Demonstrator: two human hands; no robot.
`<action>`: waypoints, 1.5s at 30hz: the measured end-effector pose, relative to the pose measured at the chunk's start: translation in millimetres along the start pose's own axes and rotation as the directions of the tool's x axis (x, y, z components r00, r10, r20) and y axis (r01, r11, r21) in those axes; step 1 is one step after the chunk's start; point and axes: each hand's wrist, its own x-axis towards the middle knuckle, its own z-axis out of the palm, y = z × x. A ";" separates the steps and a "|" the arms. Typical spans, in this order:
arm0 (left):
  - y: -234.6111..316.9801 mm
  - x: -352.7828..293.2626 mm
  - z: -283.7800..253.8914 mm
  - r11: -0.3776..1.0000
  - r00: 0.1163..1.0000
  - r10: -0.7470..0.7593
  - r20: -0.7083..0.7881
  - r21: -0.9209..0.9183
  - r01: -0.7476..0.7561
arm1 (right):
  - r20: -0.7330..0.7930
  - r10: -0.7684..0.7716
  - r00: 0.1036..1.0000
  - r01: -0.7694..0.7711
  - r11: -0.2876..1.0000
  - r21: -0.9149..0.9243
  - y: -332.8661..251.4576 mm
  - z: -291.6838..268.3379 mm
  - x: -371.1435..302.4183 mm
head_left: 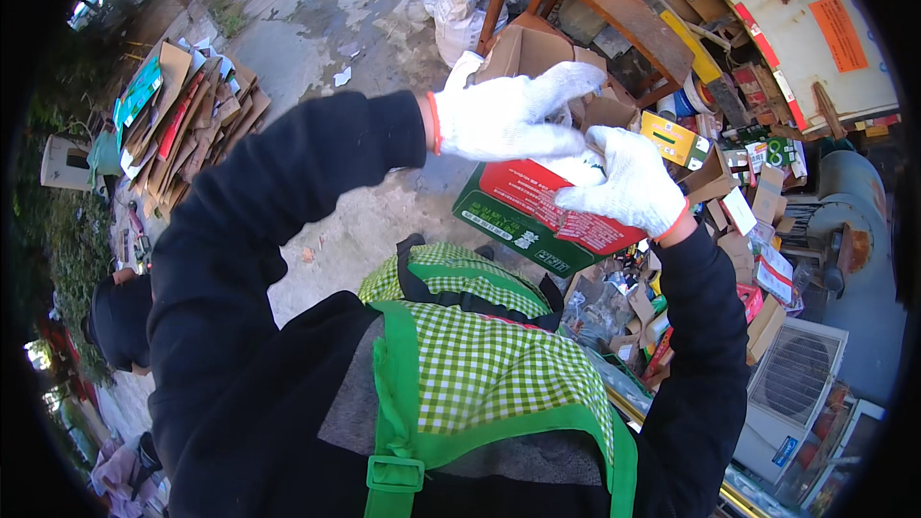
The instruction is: The person sorts recyclable materials in an outdoor area. They pick up cardboard boxes, flatten them, and place them on a growing stack. They also handle plastic bottles and other packaging, moving them into a clear plastic bag. Another person is visible in the background working with cardboard.
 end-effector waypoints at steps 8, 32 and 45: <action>-38.7 9.0 22.9 0.887 0.954 -0.047 -0.295 0.426 0.175 | 0.028 0.125 0.992 -0.120 0.983 -0.141 -27.1 30.4 35.6; -51.3 11.8 10.0 0.676 0.906 0.359 -0.222 0.732 -0.088 | -0.359 -0.105 0.927 0.131 0.990 0.049 13.2 32.9 23.9; -63.7 32.5 -8.9 0.729 0.987 0.116 -0.115 0.685 -0.006 | -0.154 -0.130 0.979 0.071 0.938 -0.340 -7.9 54.5 61.4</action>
